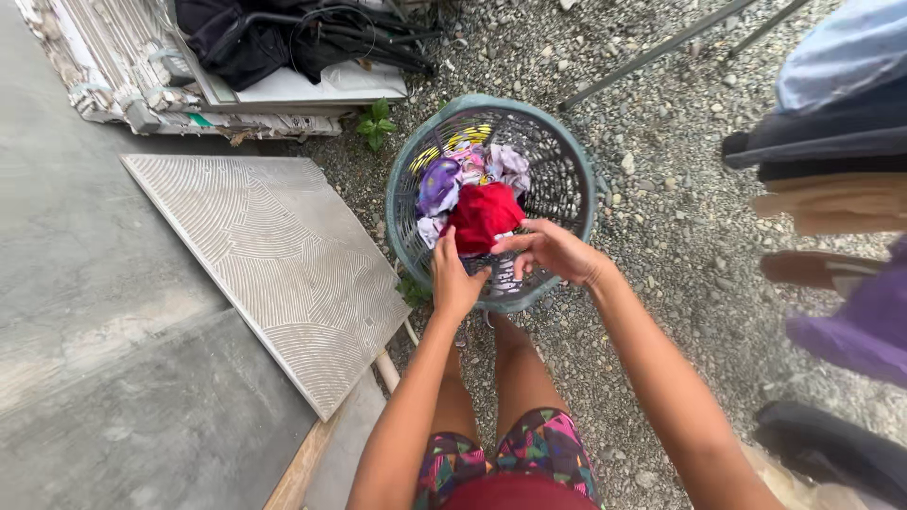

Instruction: The person hangs various items of clothing, including a black t-shirt, denim shorts, and a red top, onto a laundry drying rack using plastic hangers.

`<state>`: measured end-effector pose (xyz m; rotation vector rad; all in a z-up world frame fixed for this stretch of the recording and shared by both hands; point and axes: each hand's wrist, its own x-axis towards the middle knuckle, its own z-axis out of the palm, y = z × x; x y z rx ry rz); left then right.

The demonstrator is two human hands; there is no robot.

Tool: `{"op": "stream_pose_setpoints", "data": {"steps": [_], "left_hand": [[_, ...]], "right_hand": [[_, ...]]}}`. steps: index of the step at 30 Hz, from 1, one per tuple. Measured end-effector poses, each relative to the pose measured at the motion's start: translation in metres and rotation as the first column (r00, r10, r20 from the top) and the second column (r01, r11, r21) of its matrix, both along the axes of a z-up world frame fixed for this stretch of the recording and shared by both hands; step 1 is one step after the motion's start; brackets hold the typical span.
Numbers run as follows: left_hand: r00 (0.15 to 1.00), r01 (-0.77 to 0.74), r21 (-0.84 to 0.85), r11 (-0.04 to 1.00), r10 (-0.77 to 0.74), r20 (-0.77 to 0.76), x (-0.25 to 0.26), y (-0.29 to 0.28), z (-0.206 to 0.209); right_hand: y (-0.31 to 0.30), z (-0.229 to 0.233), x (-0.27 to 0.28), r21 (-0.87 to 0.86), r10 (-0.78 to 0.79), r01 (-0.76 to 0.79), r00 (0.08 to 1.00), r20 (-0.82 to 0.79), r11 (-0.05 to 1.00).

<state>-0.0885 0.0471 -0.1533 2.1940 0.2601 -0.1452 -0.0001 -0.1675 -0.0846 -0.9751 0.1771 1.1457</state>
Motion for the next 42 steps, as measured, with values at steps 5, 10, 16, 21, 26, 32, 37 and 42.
{"op": "stream_pose_setpoints", "data": {"steps": [5,10,16,21,26,32,37,42], "left_hand": [[0.944,0.11,-0.148,0.983,-0.057,0.326,0.036,0.004,-0.044],[0.985,0.108,-0.551,0.827,-0.014,0.173,0.091,-0.006,-0.012],[1.0,-0.015,-0.748,0.664,-0.004,-0.023,0.119,-0.02,0.173],[0.994,0.073,-0.731,0.678,0.012,0.11,0.143,0.018,0.248],[0.994,0.059,-0.975,0.216,0.073,0.076,0.162,0.049,0.238],[0.99,-0.121,-0.97,-0.211,-0.093,-0.103,0.148,0.016,0.213],[0.965,-0.143,-0.953,-0.268,-0.25,-0.075,0.138,-0.008,0.207],[0.933,-0.289,-0.94,-0.179,-0.27,-0.236,0.098,-0.065,0.263]], "right_hand": [[0.015,0.146,-0.005,0.051,0.075,-0.104,0.913,0.401,0.993],[-0.027,0.152,0.002,-0.184,-0.156,0.352,0.745,0.649,0.918],[-0.064,0.012,-0.044,-0.447,0.138,0.445,0.571,0.809,0.776],[-0.062,0.052,-0.031,-0.131,-0.8,0.85,0.525,0.291,0.51],[-0.03,0.198,-0.033,0.176,-0.846,0.833,0.485,0.224,0.524],[0.1,0.219,-0.096,-0.142,0.147,0.129,-0.028,0.989,0.981],[0.026,0.121,-0.097,-0.226,-0.388,0.905,0.365,0.846,0.359],[-0.014,0.025,-0.114,-0.474,-0.045,0.834,0.505,0.862,0.282]]}}
